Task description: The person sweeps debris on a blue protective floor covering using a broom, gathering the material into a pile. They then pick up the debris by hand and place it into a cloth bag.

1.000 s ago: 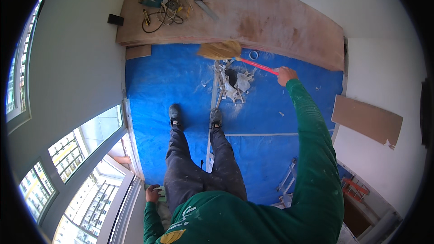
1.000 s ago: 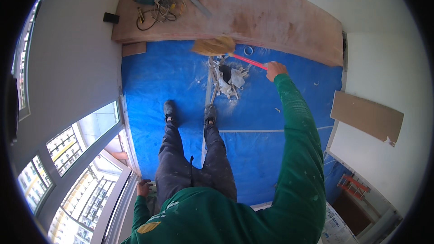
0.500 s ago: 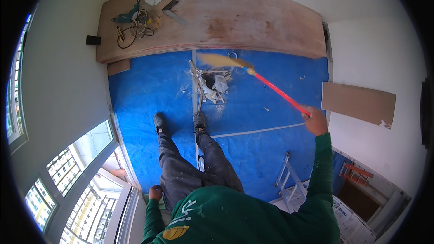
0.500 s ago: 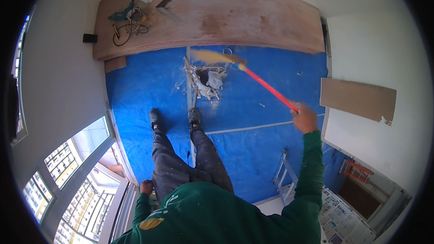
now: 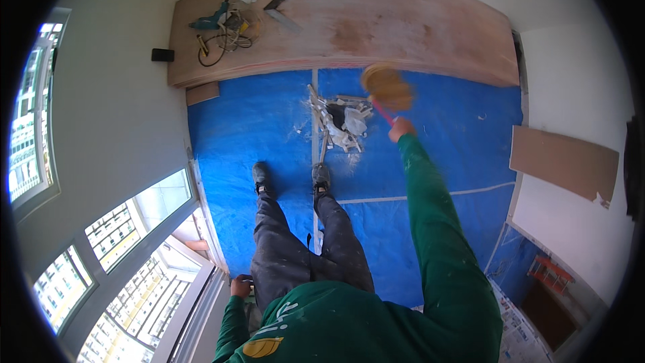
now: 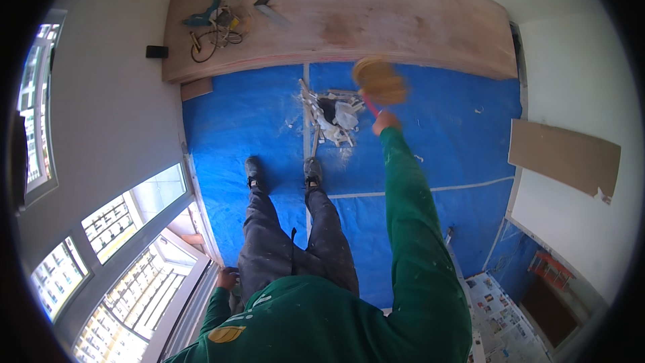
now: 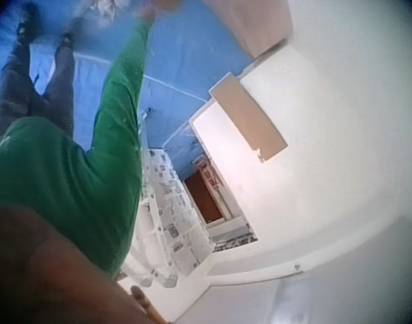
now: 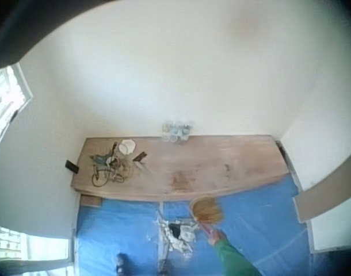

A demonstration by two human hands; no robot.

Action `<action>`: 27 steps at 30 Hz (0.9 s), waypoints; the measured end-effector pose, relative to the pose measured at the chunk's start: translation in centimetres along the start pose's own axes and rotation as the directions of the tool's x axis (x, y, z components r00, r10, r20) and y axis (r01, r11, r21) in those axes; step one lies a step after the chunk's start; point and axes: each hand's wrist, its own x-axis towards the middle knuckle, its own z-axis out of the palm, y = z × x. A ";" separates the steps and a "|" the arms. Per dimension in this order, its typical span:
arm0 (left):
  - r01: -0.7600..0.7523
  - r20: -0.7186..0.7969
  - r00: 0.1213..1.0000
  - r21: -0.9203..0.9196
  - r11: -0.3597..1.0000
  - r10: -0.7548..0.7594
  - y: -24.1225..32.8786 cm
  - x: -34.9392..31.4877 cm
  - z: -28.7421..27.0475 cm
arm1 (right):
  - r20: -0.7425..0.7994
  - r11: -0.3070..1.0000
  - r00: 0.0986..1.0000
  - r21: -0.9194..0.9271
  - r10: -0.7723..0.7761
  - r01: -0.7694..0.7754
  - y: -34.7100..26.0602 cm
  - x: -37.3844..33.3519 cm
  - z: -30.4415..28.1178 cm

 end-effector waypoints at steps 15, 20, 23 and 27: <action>-0.096 0.003 0.995 0.007 0.995 0.096 -4.1 3.6 1.2 | -0.082 0.904 0.914 -0.210 -0.396 0.373 -3.5 -22.0 -20.6; -0.116 0.005 0.993 0.052 0.992 0.116 -4.7 3.7 -1.2 | -0.073 0.832 0.868 -0.334 -0.491 0.442 -11.0 -13.4 -18.8; -0.061 0.037 0.997 -0.152 0.987 0.067 -5.0 2.4 -3.3 | 0.082 0.816 0.911 -0.418 -0.404 0.399 -13.6 -9.2 -10.6; -0.003 0.014 1.000 -0.305 0.952 0.007 -6.4 1.3 -6.0 | 0.408 0.828 0.889 -0.412 -0.207 0.381 -11.7 -10.7 1.1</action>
